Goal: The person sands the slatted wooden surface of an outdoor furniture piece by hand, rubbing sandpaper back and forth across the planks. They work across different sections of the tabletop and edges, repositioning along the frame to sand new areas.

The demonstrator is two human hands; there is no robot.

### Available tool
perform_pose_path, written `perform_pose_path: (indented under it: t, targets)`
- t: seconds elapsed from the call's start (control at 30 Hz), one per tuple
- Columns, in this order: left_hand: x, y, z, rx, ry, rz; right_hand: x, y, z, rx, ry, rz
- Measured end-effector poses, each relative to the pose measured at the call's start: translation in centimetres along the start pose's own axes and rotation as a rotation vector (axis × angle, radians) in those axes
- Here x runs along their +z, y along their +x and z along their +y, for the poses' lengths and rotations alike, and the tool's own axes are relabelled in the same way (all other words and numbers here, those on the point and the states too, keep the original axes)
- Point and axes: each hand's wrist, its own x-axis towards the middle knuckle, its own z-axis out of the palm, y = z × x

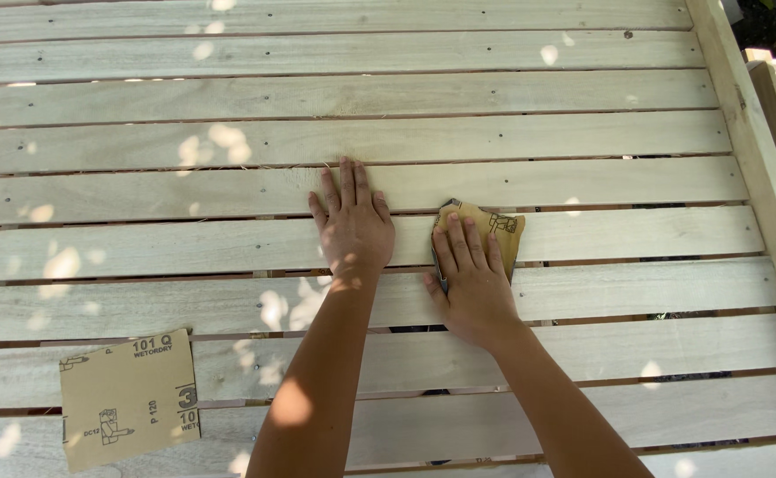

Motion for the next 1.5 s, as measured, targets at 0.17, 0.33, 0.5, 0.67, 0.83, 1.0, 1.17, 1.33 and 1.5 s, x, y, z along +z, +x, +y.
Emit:
perform_pose_path:
  t: [0.17, 0.33, 0.5, 0.67, 0.83, 1.0, 1.17, 1.33, 1.5]
  targets:
    - [0.1, 0.2, 0.0, 0.006, -0.021, -0.007, 0.0, 7.7, 2.0, 0.100, 0.012, -0.061]
    - [0.1, 0.2, -0.2, -0.003, -0.014, -0.012, -2.1, 15.0, 2.6, 0.160, 0.081, -0.051]
    - [-0.2, 0.1, 0.0, 0.006, -0.017, -0.017, -1.1, 4.3, 0.3, 0.002, 0.074, 0.023]
    - [-0.3, 0.2, 0.1, 0.003, -0.016, -0.018, 0.2, 1.8, 0.1, -0.003, 0.009, -0.026]
    - [-0.1, 0.3, -0.1, 0.002, -0.014, -0.019, -1.6, 14.1, 1.2, 0.123, 0.057, -0.058]
    - [-0.2, 0.1, -0.3, 0.002, -0.016, -0.016, -2.0, 15.0, 1.2, 0.099, 0.081, -0.056]
    - [-0.5, 0.0, 0.0, 0.001, -0.021, -0.023, -0.6, 3.4, -0.7, -0.017, 0.050, -0.037]
    - [-0.3, 0.3, -0.1, 0.004, 0.008, -0.015, -0.9, 5.1, -0.9, 0.000, 0.026, -0.043]
    - [0.2, 0.5, -0.3, 0.011, -0.019, -0.006, -2.6, 16.3, 1.1, 0.168, 0.096, -0.096]
